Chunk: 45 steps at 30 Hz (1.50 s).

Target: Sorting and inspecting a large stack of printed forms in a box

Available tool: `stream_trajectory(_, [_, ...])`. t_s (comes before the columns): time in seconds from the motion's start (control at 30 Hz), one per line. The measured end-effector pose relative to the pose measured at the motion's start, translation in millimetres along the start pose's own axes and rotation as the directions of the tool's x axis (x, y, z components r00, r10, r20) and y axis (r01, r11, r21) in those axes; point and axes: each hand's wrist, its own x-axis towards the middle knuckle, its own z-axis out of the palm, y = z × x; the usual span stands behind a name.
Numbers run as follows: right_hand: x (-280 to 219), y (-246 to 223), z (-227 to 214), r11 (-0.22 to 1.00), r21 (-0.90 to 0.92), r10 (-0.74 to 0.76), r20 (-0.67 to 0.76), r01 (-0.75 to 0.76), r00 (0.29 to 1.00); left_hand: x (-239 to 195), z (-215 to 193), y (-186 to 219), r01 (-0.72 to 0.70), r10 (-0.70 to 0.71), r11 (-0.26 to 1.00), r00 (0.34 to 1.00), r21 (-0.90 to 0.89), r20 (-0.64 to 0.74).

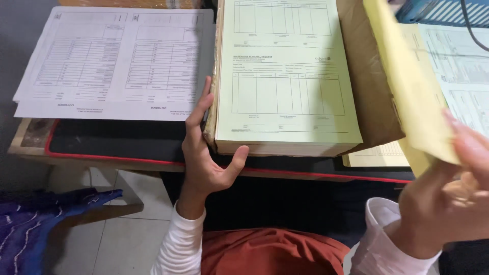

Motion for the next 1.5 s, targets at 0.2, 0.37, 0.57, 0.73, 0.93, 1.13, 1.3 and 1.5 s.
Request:
stream_trajectory(0.2, [63.7,-84.4,4.9,0.947,0.243,-0.298,0.41,0.211,0.862,-0.2,-1.1,-0.6,-0.009,0.01,0.999,1.0,-0.036,0.016])
stream_trajectory(0.37, [67.2,-106.3,14.1,0.922,0.29,-0.367,0.441,0.257,0.819,-1.9,0.3,-1.6,-0.012,0.013,0.996,1.0,-0.085,0.012])
stream_trajectory(0.57, [51.4,-105.7,32.5,0.882,0.339,-0.46,0.462,0.328,0.758,-2.7,-0.5,-0.4,-0.009,0.011,0.998,1.0,-0.066,0.02])
stream_trajectory(0.73, [43.7,-101.9,29.3,0.91,0.317,-0.406,0.556,0.266,0.725,-7.4,1.5,-3.5,0.068,-0.068,0.98,0.998,-0.186,0.004])
stream_trajectory(0.93, [41.2,-54.5,11.7,0.985,0.153,-0.166,0.668,0.084,0.725,-6.1,-3.8,-4.9,-0.01,0.026,0.979,0.997,-0.203,0.077])
stream_trajectory(1.13, [34.4,-21.6,22.6,0.994,0.039,-0.108,0.612,0.106,0.784,-7.7,2.1,-6.9,0.079,-0.082,0.982,0.997,-0.174,-0.006])
stream_trajectory(1.3, [36.2,-17.4,27.6,0.993,0.059,-0.119,0.541,0.103,0.833,-5.8,3.3,-6.1,0.088,-0.091,0.993,0.995,-0.075,-0.038])
stream_trajectory(1.5, [33.6,-33.4,33.7,0.987,0.159,-0.088,0.542,0.002,0.836,-3.0,0.8,-1.2,0.077,-0.077,0.992,0.997,-0.098,0.01])
